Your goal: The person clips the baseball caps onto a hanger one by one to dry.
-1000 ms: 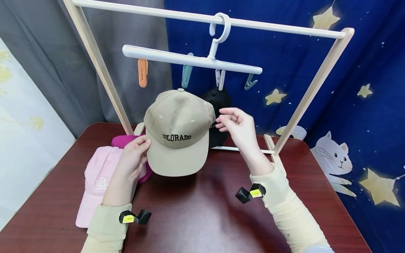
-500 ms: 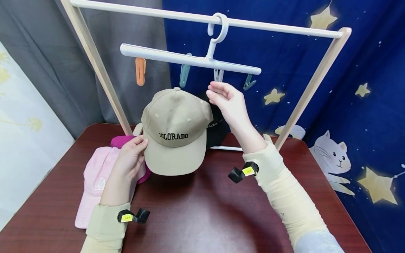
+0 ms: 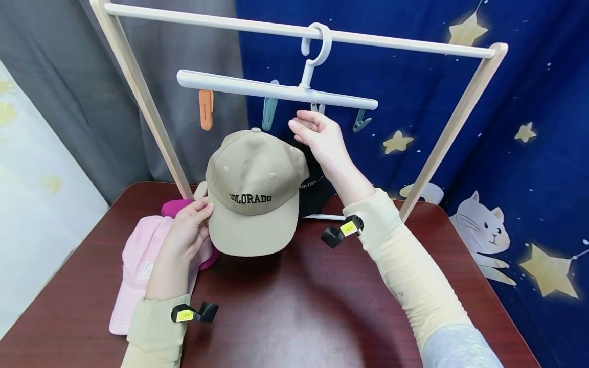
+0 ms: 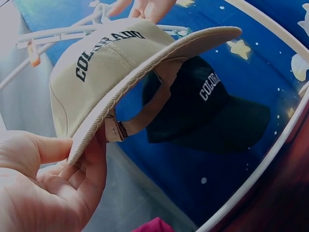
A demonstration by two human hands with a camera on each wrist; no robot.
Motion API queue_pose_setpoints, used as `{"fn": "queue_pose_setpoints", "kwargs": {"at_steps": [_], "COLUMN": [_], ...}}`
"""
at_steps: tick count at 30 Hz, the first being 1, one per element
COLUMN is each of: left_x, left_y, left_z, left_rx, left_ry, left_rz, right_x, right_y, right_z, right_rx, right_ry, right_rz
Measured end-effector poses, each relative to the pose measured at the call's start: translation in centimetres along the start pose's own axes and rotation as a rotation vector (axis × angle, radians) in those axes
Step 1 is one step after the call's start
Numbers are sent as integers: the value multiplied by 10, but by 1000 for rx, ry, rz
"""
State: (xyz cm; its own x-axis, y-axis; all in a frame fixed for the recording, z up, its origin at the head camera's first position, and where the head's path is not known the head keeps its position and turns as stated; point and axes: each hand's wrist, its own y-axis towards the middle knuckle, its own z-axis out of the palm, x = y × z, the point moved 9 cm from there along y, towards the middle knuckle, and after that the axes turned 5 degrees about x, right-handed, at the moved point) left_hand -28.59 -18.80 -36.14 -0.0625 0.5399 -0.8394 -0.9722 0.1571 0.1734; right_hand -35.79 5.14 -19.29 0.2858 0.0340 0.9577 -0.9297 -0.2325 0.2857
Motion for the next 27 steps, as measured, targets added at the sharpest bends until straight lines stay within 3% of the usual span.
{"fn": "queue_pose_setpoints", "kwargs": {"at_steps": [7, 17, 27], "left_x": [2, 2, 5], "left_y": [1, 2, 3], "left_z": [-2, -5, -6], "left_rx": [9, 14, 21], "left_ry": [0, -28, -25], "left_rz": [0, 7, 4], "right_x": [0, 1, -4], "right_y": [14, 28, 36], "right_z": [8, 27, 27], "right_rx": [24, 38, 53], "right_ry": [-31, 96, 157], "right_rz": [25, 75, 114]}}
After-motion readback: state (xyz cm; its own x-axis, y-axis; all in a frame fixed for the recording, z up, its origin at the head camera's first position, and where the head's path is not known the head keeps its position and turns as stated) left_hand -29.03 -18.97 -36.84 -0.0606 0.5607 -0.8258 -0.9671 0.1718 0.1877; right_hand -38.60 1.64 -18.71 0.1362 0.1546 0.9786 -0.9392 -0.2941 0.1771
